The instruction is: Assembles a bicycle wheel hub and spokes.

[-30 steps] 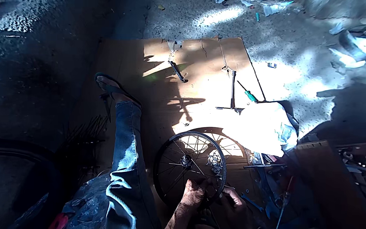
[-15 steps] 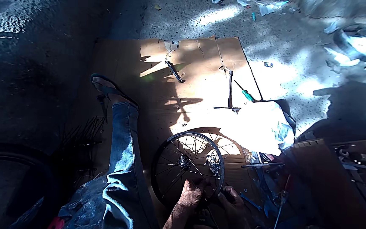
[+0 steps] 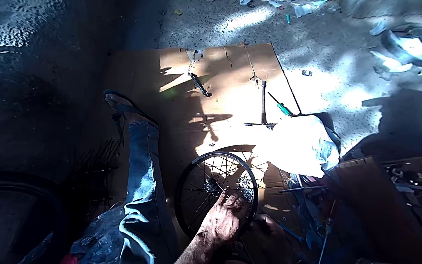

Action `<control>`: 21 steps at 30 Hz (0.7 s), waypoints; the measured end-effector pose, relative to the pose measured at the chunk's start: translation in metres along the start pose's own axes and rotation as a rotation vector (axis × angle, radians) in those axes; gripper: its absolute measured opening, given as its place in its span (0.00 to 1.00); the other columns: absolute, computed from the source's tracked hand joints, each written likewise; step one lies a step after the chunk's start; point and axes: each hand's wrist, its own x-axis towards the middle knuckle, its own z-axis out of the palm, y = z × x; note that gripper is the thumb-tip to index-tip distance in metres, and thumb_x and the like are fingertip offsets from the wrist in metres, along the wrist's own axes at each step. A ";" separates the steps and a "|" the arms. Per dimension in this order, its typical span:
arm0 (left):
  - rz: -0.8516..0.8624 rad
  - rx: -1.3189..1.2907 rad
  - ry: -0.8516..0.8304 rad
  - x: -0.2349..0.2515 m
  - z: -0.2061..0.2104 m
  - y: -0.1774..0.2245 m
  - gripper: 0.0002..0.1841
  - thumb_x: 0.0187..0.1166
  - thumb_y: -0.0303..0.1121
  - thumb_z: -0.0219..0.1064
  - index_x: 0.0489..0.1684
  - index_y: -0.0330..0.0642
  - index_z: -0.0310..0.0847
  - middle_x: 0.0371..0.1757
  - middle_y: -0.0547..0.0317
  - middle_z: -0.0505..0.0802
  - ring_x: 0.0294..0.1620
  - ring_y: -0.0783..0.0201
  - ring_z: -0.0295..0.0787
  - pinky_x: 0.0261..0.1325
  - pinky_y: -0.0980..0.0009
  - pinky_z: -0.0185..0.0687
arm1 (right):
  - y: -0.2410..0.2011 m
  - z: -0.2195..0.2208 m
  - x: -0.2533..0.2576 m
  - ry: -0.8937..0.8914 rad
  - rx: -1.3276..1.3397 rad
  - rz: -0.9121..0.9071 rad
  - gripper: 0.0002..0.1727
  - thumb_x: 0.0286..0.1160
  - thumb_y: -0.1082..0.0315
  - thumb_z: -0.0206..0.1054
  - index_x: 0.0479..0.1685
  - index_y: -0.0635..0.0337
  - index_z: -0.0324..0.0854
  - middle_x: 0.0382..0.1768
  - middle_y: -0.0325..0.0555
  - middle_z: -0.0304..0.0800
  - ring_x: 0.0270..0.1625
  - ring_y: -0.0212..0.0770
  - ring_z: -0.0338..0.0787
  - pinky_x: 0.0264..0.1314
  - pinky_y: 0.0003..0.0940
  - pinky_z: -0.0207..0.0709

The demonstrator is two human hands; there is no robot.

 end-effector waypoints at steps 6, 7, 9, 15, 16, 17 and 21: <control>0.063 -0.311 -0.186 0.014 -0.012 -0.036 0.16 0.90 0.44 0.54 0.47 0.52 0.91 0.43 0.60 0.92 0.57 0.57 0.86 0.84 0.53 0.61 | -0.013 0.001 0.004 -0.029 0.020 -0.023 0.08 0.66 0.79 0.75 0.44 0.66 0.89 0.40 0.45 0.95 0.37 0.35 0.93 0.43 0.29 0.91; 0.053 -0.361 -0.211 0.016 -0.012 -0.037 0.15 0.89 0.43 0.55 0.46 0.53 0.91 0.43 0.60 0.92 0.56 0.57 0.85 0.82 0.52 0.60 | -0.013 0.002 0.004 -0.023 0.029 -0.016 0.08 0.65 0.79 0.75 0.43 0.66 0.89 0.40 0.46 0.95 0.37 0.36 0.94 0.43 0.31 0.92; 0.062 -0.414 -0.254 0.019 -0.012 -0.038 0.14 0.87 0.41 0.57 0.46 0.53 0.93 0.42 0.61 0.93 0.54 0.58 0.86 0.80 0.52 0.61 | -0.011 0.001 0.003 -0.039 0.055 -0.018 0.08 0.66 0.79 0.74 0.43 0.66 0.88 0.40 0.46 0.95 0.37 0.39 0.95 0.43 0.34 0.93; 0.017 -0.536 -0.401 0.029 -0.008 -0.028 0.12 0.84 0.37 0.59 0.49 0.47 0.90 0.46 0.57 0.94 0.56 0.58 0.87 0.80 0.47 0.57 | -0.010 0.000 -0.006 -0.007 0.069 0.080 0.09 0.69 0.80 0.70 0.46 0.68 0.87 0.41 0.50 0.94 0.37 0.44 0.96 0.43 0.39 0.94; 0.010 -0.553 -0.411 0.030 -0.005 -0.025 0.10 0.82 0.36 0.61 0.49 0.47 0.89 0.44 0.58 0.94 0.53 0.58 0.87 0.79 0.47 0.58 | -0.009 -0.001 -0.008 0.006 0.071 0.090 0.08 0.69 0.81 0.70 0.46 0.69 0.86 0.41 0.51 0.95 0.36 0.44 0.96 0.42 0.40 0.95; 0.006 -0.555 -0.427 0.031 -0.002 -0.023 0.10 0.79 0.36 0.64 0.50 0.47 0.88 0.43 0.58 0.93 0.51 0.57 0.86 0.77 0.47 0.59 | -0.007 -0.001 -0.010 0.019 0.081 0.108 0.08 0.70 0.81 0.70 0.46 0.70 0.86 0.40 0.52 0.95 0.35 0.45 0.96 0.41 0.40 0.95; -0.033 -0.524 -0.506 0.035 0.010 -0.017 0.11 0.80 0.38 0.65 0.51 0.47 0.89 0.48 0.56 0.94 0.56 0.55 0.86 0.79 0.45 0.56 | 0.002 0.000 -0.016 0.065 0.050 0.141 0.08 0.70 0.81 0.69 0.46 0.69 0.85 0.40 0.49 0.95 0.36 0.41 0.96 0.43 0.37 0.94</control>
